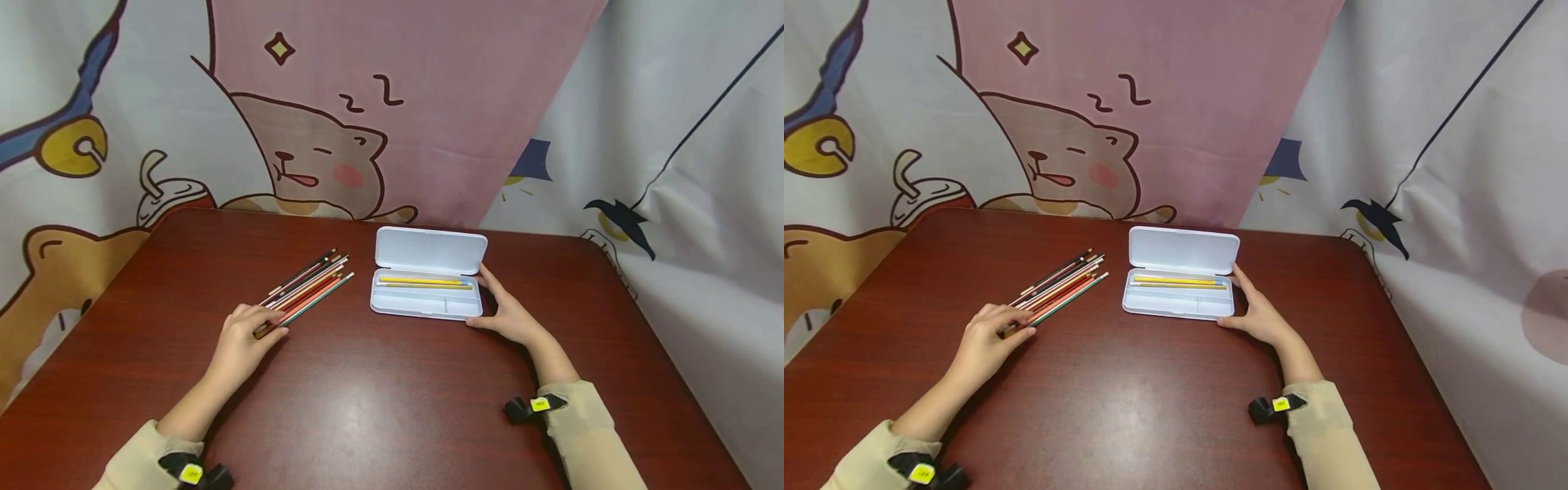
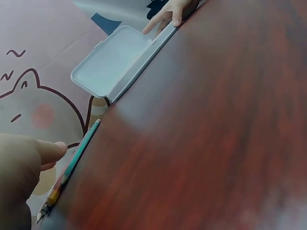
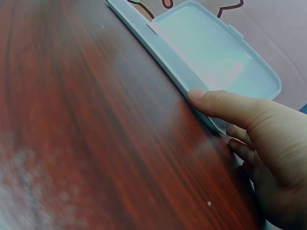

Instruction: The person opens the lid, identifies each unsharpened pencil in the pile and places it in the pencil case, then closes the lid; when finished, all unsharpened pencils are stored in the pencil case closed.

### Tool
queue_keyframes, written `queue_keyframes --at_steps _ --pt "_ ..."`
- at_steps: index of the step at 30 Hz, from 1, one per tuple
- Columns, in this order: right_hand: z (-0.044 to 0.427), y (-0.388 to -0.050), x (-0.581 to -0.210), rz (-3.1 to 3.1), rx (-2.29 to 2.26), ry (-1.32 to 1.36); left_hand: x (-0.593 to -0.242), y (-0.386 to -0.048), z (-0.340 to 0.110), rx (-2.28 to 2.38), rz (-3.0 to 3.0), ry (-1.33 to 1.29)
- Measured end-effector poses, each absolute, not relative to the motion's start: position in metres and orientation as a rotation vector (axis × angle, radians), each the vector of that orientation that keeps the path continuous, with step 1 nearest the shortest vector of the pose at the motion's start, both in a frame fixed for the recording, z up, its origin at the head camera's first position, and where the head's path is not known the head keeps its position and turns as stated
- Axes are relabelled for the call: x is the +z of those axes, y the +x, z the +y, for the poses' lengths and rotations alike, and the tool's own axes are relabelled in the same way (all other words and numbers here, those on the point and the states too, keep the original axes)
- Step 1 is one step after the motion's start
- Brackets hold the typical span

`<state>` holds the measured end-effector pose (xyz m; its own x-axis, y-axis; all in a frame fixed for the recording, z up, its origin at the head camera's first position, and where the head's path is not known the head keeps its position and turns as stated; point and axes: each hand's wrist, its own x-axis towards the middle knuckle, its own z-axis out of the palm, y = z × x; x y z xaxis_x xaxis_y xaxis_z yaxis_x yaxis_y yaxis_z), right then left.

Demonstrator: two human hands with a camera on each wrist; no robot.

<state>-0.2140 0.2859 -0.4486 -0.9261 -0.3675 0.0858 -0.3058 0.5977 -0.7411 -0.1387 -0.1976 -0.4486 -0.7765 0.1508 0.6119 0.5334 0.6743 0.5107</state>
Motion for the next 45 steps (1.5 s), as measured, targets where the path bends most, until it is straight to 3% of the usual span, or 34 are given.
queue_keyframes --at_steps 15,45 --pt "0.285 -0.213 -0.448 2.732 -1.269 -0.611 -0.450 -0.125 -0.218 -0.849 -2.487 -0.421" --pt "0.285 -0.214 -0.446 2.721 -1.280 -0.620 -0.446 -0.131 -0.212 -0.869 -2.419 -0.420"
